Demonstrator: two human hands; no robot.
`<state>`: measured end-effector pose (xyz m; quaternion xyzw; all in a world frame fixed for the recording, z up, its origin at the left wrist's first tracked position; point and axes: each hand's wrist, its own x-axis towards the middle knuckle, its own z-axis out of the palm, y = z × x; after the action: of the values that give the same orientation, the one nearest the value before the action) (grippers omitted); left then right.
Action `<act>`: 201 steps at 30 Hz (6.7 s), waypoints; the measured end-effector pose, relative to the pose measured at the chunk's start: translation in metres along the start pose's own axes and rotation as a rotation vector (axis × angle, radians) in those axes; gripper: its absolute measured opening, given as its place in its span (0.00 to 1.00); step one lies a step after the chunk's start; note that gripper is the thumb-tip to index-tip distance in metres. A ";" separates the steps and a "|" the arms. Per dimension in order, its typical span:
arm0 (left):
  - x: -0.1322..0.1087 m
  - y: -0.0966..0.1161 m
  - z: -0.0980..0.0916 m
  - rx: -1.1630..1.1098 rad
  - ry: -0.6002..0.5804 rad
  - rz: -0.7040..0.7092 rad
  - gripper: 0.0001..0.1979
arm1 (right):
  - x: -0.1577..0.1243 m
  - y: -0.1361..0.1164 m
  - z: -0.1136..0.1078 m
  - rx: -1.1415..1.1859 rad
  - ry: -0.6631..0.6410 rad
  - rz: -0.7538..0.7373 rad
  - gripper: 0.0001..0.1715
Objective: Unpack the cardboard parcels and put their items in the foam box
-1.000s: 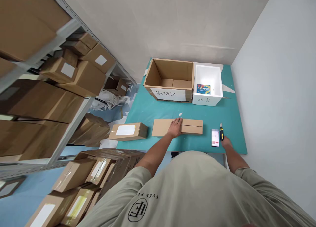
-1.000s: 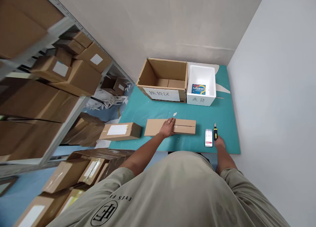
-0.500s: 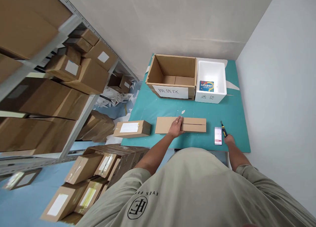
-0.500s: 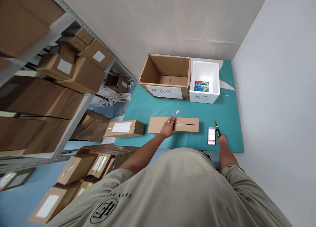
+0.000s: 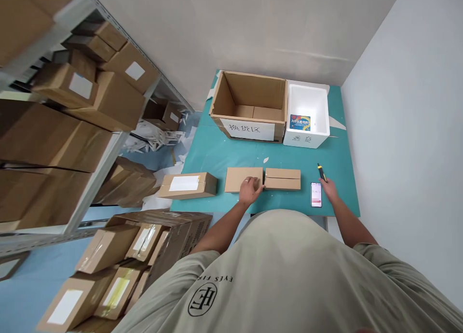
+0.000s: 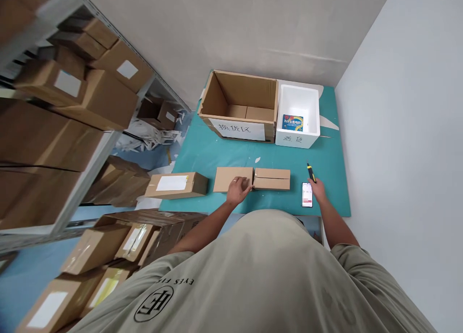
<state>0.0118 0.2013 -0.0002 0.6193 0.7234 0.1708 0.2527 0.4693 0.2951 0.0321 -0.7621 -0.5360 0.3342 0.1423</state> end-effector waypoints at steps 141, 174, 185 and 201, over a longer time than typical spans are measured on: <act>0.072 0.059 0.021 0.219 -0.321 0.391 0.73 | -0.103 -0.045 0.013 0.386 -0.318 0.287 0.32; 0.070 0.068 0.015 0.371 -0.338 0.448 0.66 | -0.138 -0.011 0.006 0.221 -0.381 0.256 0.28; 0.054 0.064 0.017 0.334 -0.242 0.458 0.60 | -0.140 -0.005 0.007 0.342 -0.321 0.237 0.32; 0.031 0.089 0.007 0.411 -0.350 0.491 0.41 | -0.123 -0.029 0.000 0.405 -0.274 0.194 0.28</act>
<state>0.0850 0.2465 0.0394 0.8323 0.5181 -0.0311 0.1945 0.4239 0.1936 0.0927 -0.7135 -0.3971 0.5467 0.1853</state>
